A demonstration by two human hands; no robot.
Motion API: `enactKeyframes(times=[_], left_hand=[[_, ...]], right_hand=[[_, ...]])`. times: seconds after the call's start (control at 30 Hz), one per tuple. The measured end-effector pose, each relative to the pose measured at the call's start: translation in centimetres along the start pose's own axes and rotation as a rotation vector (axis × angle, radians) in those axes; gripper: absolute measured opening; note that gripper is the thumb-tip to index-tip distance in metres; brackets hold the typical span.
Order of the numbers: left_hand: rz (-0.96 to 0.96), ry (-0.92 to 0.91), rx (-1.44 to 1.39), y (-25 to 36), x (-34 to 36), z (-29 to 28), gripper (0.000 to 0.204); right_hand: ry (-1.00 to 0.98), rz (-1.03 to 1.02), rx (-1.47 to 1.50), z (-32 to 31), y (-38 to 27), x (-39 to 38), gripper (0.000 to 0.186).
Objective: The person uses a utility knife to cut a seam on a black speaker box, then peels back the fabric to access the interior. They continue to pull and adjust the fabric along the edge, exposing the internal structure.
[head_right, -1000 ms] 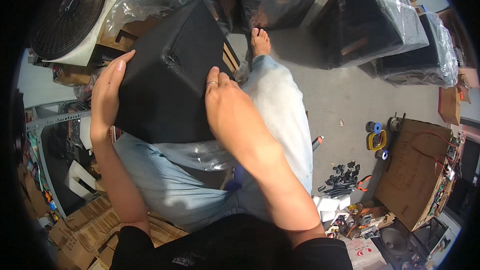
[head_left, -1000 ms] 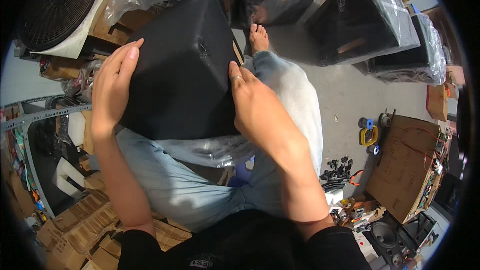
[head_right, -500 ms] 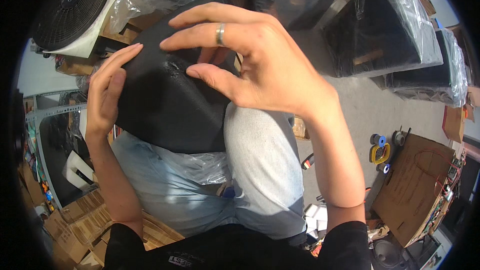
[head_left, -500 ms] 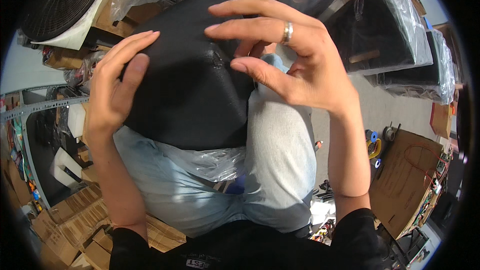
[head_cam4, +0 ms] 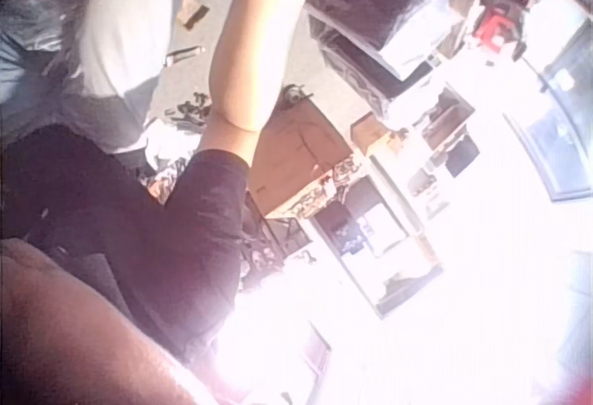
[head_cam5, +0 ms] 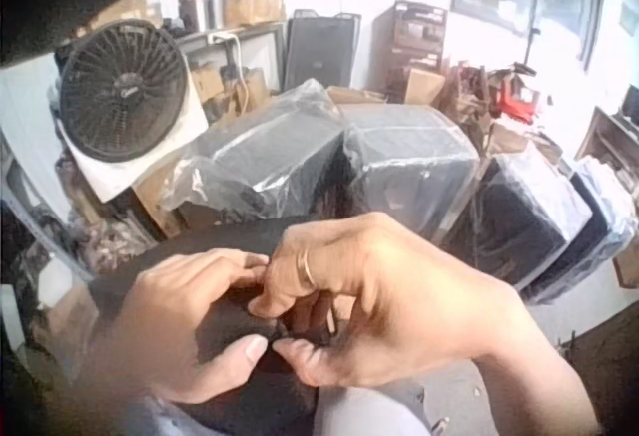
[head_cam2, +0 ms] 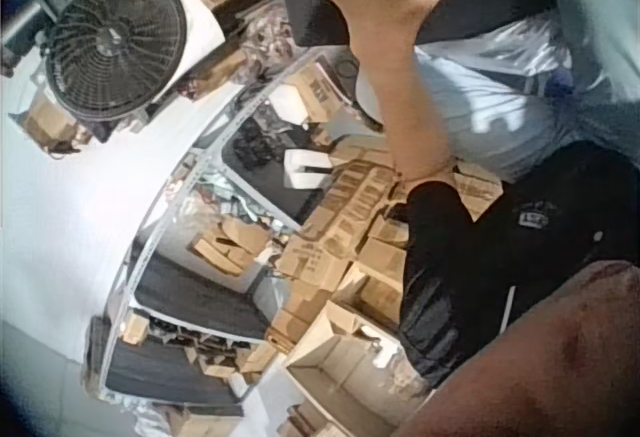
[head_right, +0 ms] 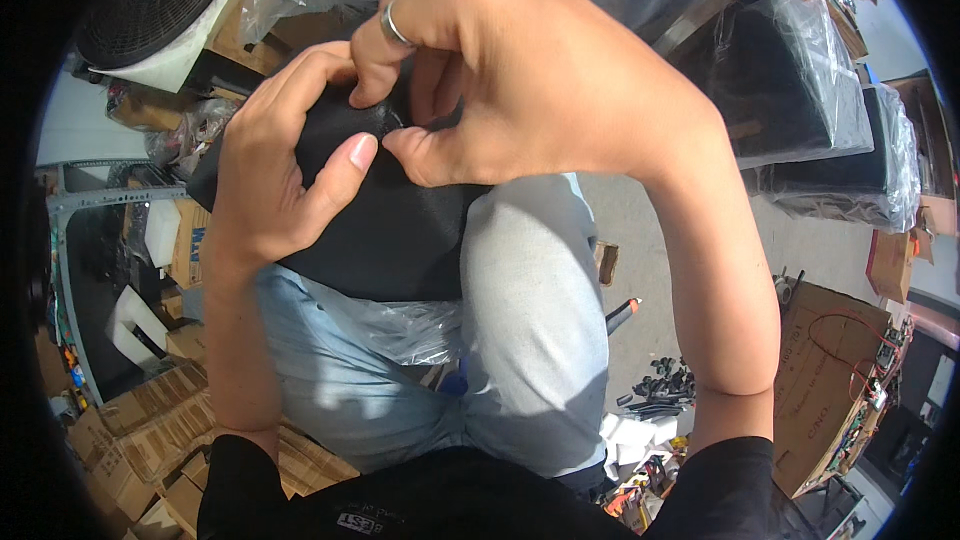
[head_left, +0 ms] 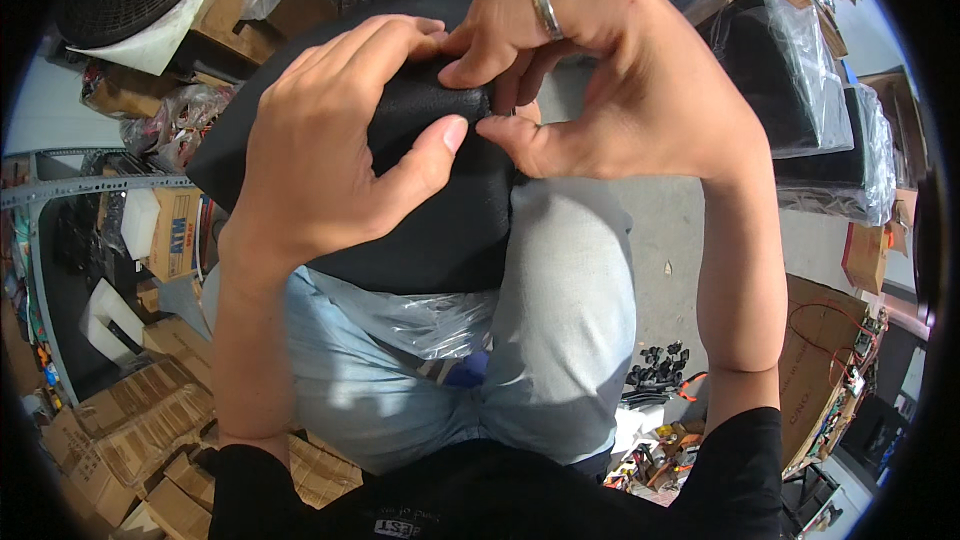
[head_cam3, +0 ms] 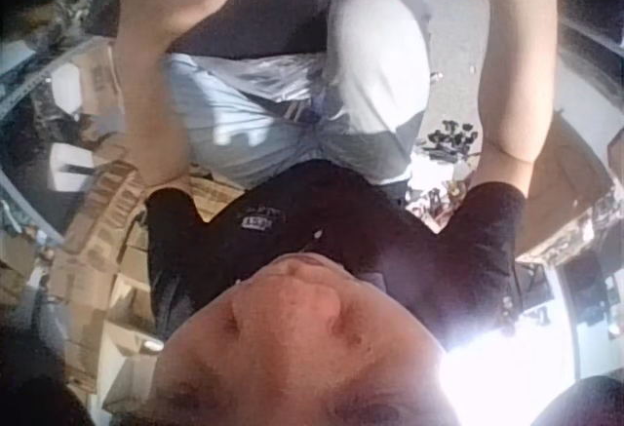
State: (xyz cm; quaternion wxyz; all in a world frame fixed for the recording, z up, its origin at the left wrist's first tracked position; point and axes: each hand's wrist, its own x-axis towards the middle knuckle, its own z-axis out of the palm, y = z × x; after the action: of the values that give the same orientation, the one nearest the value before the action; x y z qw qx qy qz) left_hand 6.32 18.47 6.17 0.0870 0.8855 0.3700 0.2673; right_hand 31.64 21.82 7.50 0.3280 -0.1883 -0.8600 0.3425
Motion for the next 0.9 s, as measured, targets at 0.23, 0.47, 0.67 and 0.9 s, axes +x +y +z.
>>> enactKeyframes(times=[0.23,0.47,0.67,0.9], left_hand=[[0.000,0.027,-0.015,0.2,-0.1,0.4,0.043],[0.016,0.032,-0.020,-0.2,0.0,0.5,0.042],[-0.021,0.002,-0.048,0.1,0.0,0.4,0.041],[-0.046,0.001,-0.081,0.5,0.1,0.5,0.045]], right_hand=[[-0.014,0.084,0.012,-0.7,-2.1,1.1,0.018],[0.190,-0.017,0.188,1.9,2.6,-1.5,0.029],[0.387,0.071,0.419,6.0,2.6,-3.4,0.041],[0.465,0.151,0.276,6.5,1.2,-2.7,0.033]])
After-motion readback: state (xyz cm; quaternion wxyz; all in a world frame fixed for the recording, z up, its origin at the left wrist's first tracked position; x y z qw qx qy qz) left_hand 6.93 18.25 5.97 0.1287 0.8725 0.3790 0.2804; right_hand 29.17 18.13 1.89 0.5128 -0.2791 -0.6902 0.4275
